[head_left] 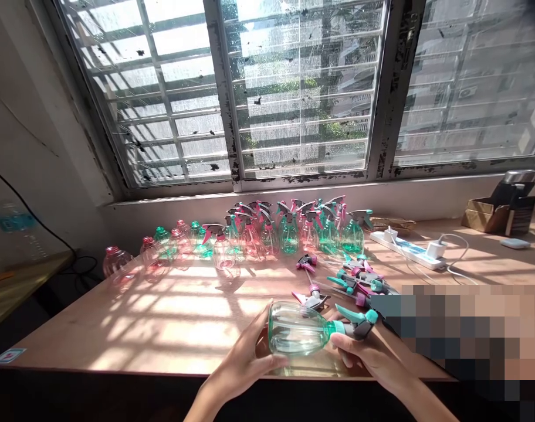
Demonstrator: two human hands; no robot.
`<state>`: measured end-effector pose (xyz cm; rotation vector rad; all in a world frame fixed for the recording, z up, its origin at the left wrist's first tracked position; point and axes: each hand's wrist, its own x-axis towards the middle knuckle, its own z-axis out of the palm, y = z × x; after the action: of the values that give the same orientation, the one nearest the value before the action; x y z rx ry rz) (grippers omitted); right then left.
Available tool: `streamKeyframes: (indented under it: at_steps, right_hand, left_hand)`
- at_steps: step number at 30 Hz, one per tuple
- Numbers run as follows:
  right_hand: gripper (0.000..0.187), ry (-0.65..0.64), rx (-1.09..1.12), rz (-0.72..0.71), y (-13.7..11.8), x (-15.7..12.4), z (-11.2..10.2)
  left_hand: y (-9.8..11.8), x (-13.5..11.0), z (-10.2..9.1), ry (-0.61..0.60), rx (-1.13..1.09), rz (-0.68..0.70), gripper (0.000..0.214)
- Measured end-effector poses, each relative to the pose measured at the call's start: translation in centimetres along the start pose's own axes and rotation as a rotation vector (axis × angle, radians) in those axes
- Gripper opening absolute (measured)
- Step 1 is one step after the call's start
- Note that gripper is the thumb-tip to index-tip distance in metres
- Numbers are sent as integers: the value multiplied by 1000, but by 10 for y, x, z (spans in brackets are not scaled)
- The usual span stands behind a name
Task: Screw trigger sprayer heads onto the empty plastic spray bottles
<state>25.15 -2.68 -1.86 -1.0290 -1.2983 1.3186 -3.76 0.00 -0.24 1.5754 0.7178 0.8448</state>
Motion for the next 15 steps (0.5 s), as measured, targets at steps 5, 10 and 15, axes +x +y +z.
streamKeyframes:
  at_steps: [5,10,15]
  right_hand:
    - [53,-51,-23,21,-1,1,0]
    - [51,-44,-7,22,-3,-1,0]
    - [48,-10,45,84,2,-1,-1]
  left_hand:
    - [-1,-1,-1,-9,113,-32,97]
    - [1,1,0,-14,-40,-30,96]
    - [-1,0,0,-22,-85,-3,93]
